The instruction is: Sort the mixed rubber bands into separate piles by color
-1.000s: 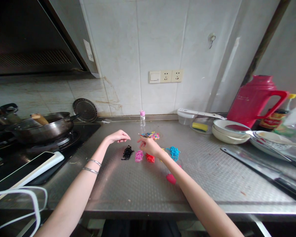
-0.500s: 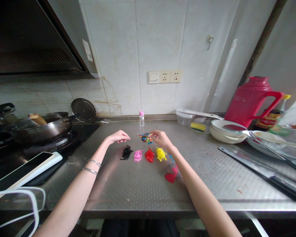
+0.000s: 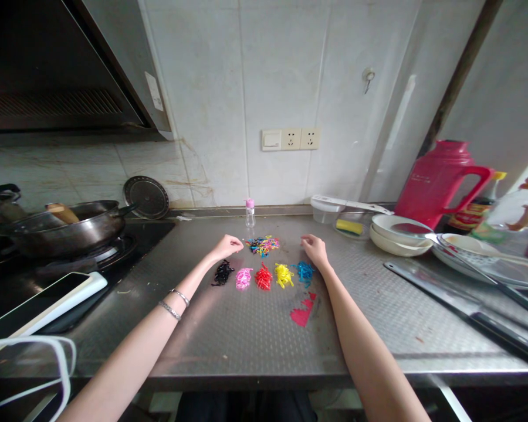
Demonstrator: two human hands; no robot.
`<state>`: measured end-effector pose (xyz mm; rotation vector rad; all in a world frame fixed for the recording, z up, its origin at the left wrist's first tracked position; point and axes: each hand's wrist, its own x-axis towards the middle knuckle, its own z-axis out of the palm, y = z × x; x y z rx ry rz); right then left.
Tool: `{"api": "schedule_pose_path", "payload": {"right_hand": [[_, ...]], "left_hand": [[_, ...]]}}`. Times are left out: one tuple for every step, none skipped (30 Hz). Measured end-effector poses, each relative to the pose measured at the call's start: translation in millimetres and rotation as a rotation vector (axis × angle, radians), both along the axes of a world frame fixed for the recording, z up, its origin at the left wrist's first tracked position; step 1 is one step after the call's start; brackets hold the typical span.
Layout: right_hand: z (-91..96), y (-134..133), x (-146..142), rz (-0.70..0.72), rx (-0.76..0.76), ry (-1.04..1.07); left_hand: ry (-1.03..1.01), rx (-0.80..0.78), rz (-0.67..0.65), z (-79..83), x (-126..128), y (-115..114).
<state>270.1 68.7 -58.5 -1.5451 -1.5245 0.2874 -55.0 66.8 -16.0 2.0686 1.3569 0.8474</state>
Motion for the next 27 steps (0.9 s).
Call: {"api": "schedule_pose_path", "payload": {"right_hand": [[-0.4, 0.7, 0.2, 0.002, -0.009, 0.009], [-0.7, 1.3, 0.3, 0.004, -0.019, 0.011], [-1.0, 2.0, 0.5, 0.007, -0.028, 0.009], [-1.2, 2.6, 0.6, 0.009, -0.036, 0.005], [-1.5, 3.1, 0.8, 0.01, -0.043, 0.0], [-1.8, 3.6, 1.0, 0.009, -0.048, -0.005], [-2.1, 3.9, 1.1, 0.008, -0.051, -0.009], [-2.2, 4.1, 1.1, 0.006, -0.053, -0.013], [-2.3, 4.2, 1.0, 0.004, -0.055, -0.016], [-2.2, 4.0, 0.8, 0.003, -0.057, -0.018], [-1.9, 3.7, 0.4, 0.002, -0.058, -0.019], [-1.6, 3.2, 0.0, 0.001, -0.06, -0.02], [-1.2, 2.7, -0.4, 0.0, -0.061, -0.02], [-0.7, 2.1, -0.9, -0.001, -0.063, -0.02], [-0.3, 1.6, -1.3, -0.002, -0.063, -0.02], [0.1, 1.1, -1.7, -0.002, -0.064, -0.021], [0.4, 0.8, -2.0, -0.003, -0.064, -0.024], [0.7, 0.7, -2.2, -0.005, -0.064, -0.028], [0.9, 0.7, -2.4, -0.008, -0.065, -0.033], [1.0, 0.9, -2.5, -0.01, -0.066, -0.038], [1.1, 1.1, -2.5, -0.012, -0.067, -0.044], [1.2, 1.4, -2.4, -0.013, -0.068, -0.05], [1.2, 1.6, -2.4, -0.014, -0.068, -0.055], [1.2, 1.7, -2.3, -0.013, -0.068, -0.06], [1.3, 1.8, -2.3, -0.013, -0.066, -0.064], [1.3, 1.8, -2.3, -0.013, -0.063, -0.066], [1.3, 1.8, -2.3, -0.013, -0.06, -0.065]], "left_hand": [[0.025, 0.027, -0.005, -2.9, 3.7, 0.0], [0.054, 0.051, -0.011, -5.2, 7.1, -0.6], [0.084, 0.073, -0.017, -6.7, 10.2, -1.7], [0.114, 0.091, -0.023, -7.4, 13.2, -3.3], [0.142, 0.104, -0.026, -7.5, 16.2, -5.3], [0.168, 0.114, -0.022, -7.1, 19.0, -7.6], [0.194, 0.12, -0.013, -6.4, 21.9, -9.9], [0.22, 0.123, 0.001, -5.4, 24.9, -12.3], [0.247, 0.124, 0.015, -4.4, 27.8, -14.5], [0.274, 0.125, 0.028, -3.5, 30.6, -16.4], [0.3, 0.128, 0.041, -2.7, 33.3, -18.0], [0.324, 0.132, 0.055, -2.1, 35.7, -19.2], [0.347, 0.14, 0.069, -1.6, 37.9, -20.0], [0.368, 0.15, 0.082, -1.4, 39.7, -20.4], [0.387, 0.159, 0.094, -1.4, 41.2, -20.5], [0.402, 0.166, 0.101, -1.5, 42.2, -20.2], [0.413, 0.171, 0.104, -1.8, 43.0, -19.7], [0.42, 0.175, 0.105, -2.2, 43.4, -19.1], [0.424, 0.177, 0.106, -2.7, 43.6, -18.3], [0.425, 0.18, 0.107, -3.2, 43.7, -17.5], [0.425, 0.184, 0.108, -3.8, 43.6, -16.7], [0.424, 0.189, 0.109, -4.5, 43.4, -15.9], [0.421, 0.192, 0.111, -5.1, 43.2, -15.0], [0.413, 0.194, 0.112, -5.7, 42.8, -14.0], [0.399, 0.191, 0.11, -6.1, 42.3, -12.8], [0.377, 0.186, 0.108, -6.4, 41.6, -11.4], [0.347, 0.179, 0.104, -6.4, 40.7, -9.7]]}}
